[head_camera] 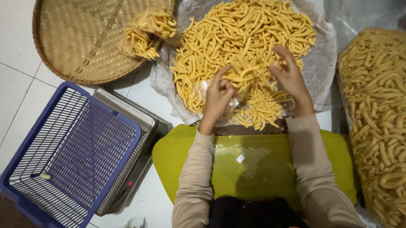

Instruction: The person scoops yellow fried snacks from a large woven tray into small plastic bags. They place the filled bags onto a digital scale to check the weight, then move them to a blue basket. The process is repeated continuously.

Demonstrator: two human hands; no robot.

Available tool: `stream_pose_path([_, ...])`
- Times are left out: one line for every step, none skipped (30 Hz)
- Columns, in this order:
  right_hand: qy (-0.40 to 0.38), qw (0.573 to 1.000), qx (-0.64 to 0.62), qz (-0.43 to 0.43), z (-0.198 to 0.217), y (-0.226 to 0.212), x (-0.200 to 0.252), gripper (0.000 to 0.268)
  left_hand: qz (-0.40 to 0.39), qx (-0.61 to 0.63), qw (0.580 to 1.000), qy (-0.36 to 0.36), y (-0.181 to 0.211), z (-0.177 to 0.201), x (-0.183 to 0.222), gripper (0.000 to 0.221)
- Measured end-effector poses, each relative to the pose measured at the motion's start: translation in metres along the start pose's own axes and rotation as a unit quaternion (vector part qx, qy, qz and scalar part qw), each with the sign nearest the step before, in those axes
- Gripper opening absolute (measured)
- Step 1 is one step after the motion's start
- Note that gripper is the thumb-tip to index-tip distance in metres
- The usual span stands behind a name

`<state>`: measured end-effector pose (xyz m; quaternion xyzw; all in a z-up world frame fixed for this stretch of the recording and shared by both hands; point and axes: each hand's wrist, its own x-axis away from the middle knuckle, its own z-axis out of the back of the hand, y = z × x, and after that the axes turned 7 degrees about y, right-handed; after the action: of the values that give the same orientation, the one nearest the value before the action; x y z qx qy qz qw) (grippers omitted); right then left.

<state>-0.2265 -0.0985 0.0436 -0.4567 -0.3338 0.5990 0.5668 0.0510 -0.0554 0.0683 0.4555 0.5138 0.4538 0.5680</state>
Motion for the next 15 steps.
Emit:
stream_pose_path([0.035,0.999,0.039,-0.002,-0.006,0.019,-0.014,0.077,0.001,0.038,0.999,0.01,0.006,0.005,-0.002,0.066])
stream_pose_path([0.07,0.994,0.078,-0.008,-0.015,0.029,-0.021,0.084,0.006,0.075,0.997,0.019,0.012,0.008,-0.003,0.065])
stream_pose_path([0.051,0.99,0.131,-0.015,-0.026,0.034,-0.026,0.091,0.01,0.112,0.993,0.027,0.019,0.012,-0.002,0.064])
stream_pose_path([0.031,0.982,0.183,-0.021,-0.04,0.039,-0.032,0.098,0.025,0.135,0.99,0.032,0.028,0.017,0.0,0.062])
stream_pose_path([0.012,0.972,0.234,-0.027,-0.055,0.045,-0.035,0.106,0.04,0.158,0.986,0.037,0.037,0.022,0.004,0.06])
stream_pose_path([-0.014,0.959,0.282,0.013,-0.071,0.051,-0.036,0.107,0.053,0.18,0.981,0.042,0.046,0.027,0.005,0.058])
stream_pose_path([-0.039,0.942,0.329,0.052,-0.087,0.055,-0.036,0.108,0.048,0.189,0.98,0.037,0.054,0.032,0.001,0.057])
stream_pose_path([-0.067,0.921,0.374,0.087,-0.099,0.059,-0.03,0.11,0.049,0.199,0.978,0.032,0.061,0.035,0.001,0.056])
stream_pose_path([-0.096,0.924,0.365,0.059,-0.107,0.062,-0.025,0.105,0.049,0.209,0.976,0.026,0.067,0.038,0.002,0.055])
stream_pose_path([-0.125,0.926,0.356,0.029,-0.111,0.062,-0.019,0.101,0.025,0.076,0.996,0.032,0.073,0.044,0.004,0.051])
stream_pose_path([-0.154,0.925,0.346,-0.001,-0.114,0.06,-0.012,0.097,0.001,-0.058,0.998,0.037,0.079,0.051,0.006,0.048])
stream_pose_path([-0.149,0.922,0.356,-0.039,-0.117,0.05,-0.008,0.095,-0.027,-0.192,0.98,0.041,0.085,0.057,0.005,0.045])
stream_pose_path([-0.145,0.916,0.365,-0.077,-0.117,0.037,-0.002,0.094,-0.034,-0.222,0.974,0.038,0.09,0.06,0.005,0.038])
stream_pose_path([-0.142,0.909,0.374,-0.115,-0.117,0.026,0.003,0.092,-0.039,-0.252,0.966,0.036,0.094,0.062,0.009,0.032])
stream_pose_path([-0.123,0.91,0.376,-0.121,-0.115,0.018,0.002,0.094,-0.044,-0.282,0.958,0.034,0.096,0.064,0.011,0.026])
